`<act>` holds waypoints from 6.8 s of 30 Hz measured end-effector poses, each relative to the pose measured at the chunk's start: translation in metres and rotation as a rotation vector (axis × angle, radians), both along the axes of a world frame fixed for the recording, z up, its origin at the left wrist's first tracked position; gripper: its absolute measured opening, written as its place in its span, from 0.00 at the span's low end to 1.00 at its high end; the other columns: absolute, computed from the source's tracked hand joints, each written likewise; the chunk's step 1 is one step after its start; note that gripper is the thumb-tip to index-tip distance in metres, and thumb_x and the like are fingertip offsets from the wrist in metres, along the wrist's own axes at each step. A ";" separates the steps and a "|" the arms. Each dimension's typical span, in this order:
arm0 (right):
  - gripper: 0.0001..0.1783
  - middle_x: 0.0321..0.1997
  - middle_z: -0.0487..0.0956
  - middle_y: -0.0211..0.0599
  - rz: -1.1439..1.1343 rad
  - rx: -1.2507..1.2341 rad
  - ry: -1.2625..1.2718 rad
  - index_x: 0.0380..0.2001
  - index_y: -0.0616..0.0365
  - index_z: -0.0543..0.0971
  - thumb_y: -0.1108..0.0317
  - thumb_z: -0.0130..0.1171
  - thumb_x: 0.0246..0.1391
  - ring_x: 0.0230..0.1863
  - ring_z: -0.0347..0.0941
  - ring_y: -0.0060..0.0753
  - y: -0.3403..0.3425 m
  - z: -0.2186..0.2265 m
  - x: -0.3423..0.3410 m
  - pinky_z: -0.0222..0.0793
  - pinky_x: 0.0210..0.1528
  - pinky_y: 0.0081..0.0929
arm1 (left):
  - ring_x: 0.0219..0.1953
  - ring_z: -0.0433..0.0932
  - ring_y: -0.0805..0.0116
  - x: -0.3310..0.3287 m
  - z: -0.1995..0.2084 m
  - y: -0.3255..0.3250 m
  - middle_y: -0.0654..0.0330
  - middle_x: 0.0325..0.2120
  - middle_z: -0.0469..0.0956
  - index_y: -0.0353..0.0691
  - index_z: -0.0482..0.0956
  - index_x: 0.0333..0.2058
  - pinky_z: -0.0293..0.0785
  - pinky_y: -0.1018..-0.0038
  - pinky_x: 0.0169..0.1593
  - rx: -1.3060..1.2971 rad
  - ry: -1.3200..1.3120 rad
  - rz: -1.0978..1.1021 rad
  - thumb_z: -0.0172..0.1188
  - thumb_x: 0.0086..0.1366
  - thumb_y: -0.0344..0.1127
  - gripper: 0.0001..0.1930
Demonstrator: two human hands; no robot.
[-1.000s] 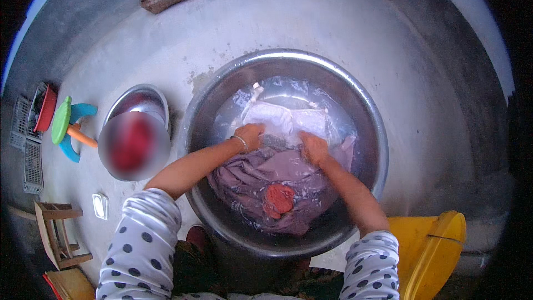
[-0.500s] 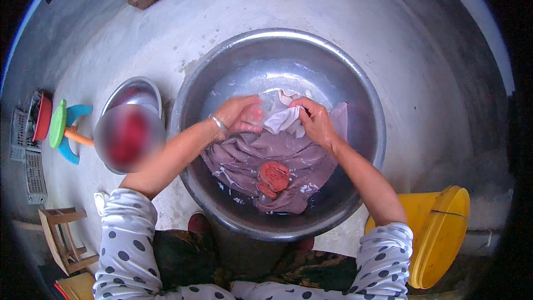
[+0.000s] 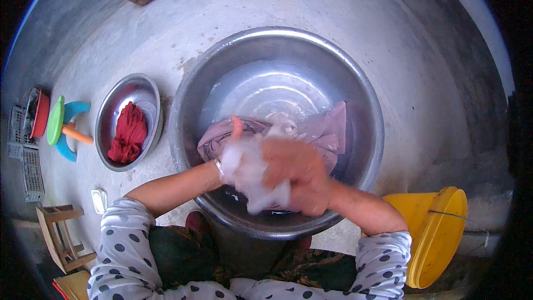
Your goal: The person sits on a concrete floor and hand-washes several pieces of clothing, including a red shirt and a white cloth, in a metal basin filled with soapy water. They scrub, rinse, and wring out the items one by one, transferring them to a larger basin as they finish.
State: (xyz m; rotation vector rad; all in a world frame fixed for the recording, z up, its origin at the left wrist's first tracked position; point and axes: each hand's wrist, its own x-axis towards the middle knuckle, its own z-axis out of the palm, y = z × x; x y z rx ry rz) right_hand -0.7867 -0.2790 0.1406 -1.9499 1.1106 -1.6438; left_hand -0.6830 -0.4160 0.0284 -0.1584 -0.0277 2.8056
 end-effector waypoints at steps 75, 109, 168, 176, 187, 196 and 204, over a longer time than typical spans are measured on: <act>0.13 0.23 0.74 0.33 -0.783 0.557 -0.385 0.27 0.61 0.71 0.65 0.61 0.41 0.25 0.68 0.24 -0.051 -0.071 -0.042 0.66 0.27 0.28 | 0.36 0.75 0.72 -0.031 0.031 0.040 0.62 0.33 0.75 0.37 0.70 0.42 0.73 0.73 0.37 -1.007 -0.085 -0.026 0.63 0.53 0.36 0.19; 0.07 0.20 0.68 0.22 -0.295 0.623 -0.608 0.22 0.57 0.71 0.76 0.56 0.34 0.24 0.63 0.15 -0.034 -0.055 -0.032 0.60 0.25 0.17 | 0.23 0.74 0.72 -0.015 0.027 0.017 0.64 0.24 0.74 0.43 0.71 0.32 0.72 0.75 0.25 -0.810 -0.194 -0.183 0.59 0.55 0.40 0.10; 0.20 0.10 0.69 0.35 -0.565 0.679 -0.360 0.11 0.64 0.71 0.61 0.50 0.52 0.13 0.65 0.24 -0.051 -0.096 -0.015 0.62 0.17 0.28 | 0.24 0.75 0.73 -0.008 -0.019 0.038 0.61 0.23 0.74 0.40 0.74 0.34 0.71 0.75 0.24 -1.528 -0.115 -0.048 0.61 0.51 0.40 0.14; 0.24 0.35 0.73 0.35 -0.117 0.489 -0.729 0.41 0.60 0.71 0.48 0.45 0.56 0.37 0.70 0.24 -0.060 -0.055 -0.008 0.64 0.41 0.23 | 0.37 0.73 0.72 0.041 0.020 -0.004 0.59 0.38 0.73 0.37 0.68 0.45 0.72 0.74 0.39 -1.193 0.007 0.244 0.63 0.50 0.35 0.23; 0.20 0.34 0.74 0.36 -0.504 1.063 -0.714 0.42 0.62 0.71 0.56 0.47 0.57 0.29 0.73 0.25 -0.026 -0.127 -0.072 0.71 0.29 0.20 | 0.34 0.72 0.71 0.162 0.020 -0.225 0.60 0.33 0.74 0.42 0.69 0.44 0.67 0.73 0.33 -1.582 -0.891 0.741 0.60 0.53 0.48 0.23; 0.13 0.27 0.75 0.36 -0.108 1.149 0.434 0.37 0.60 0.74 0.64 0.56 0.49 0.31 0.73 0.28 -0.017 -0.145 -0.045 0.69 0.30 0.25 | 0.51 0.67 0.58 0.191 -0.007 -0.252 0.52 0.50 0.67 0.36 0.65 0.52 0.63 0.64 0.53 -1.842 -0.865 1.067 0.54 0.53 0.28 0.25; 0.13 0.35 0.74 0.49 -0.014 1.155 0.451 0.30 0.59 0.73 0.64 0.58 0.41 0.40 0.72 0.51 -0.008 -0.142 -0.042 0.68 0.41 0.44 | 0.34 0.74 0.76 0.048 0.029 -0.079 0.63 0.33 0.77 0.36 0.76 0.35 0.71 0.79 0.38 -1.990 0.163 0.102 0.54 0.56 0.25 0.07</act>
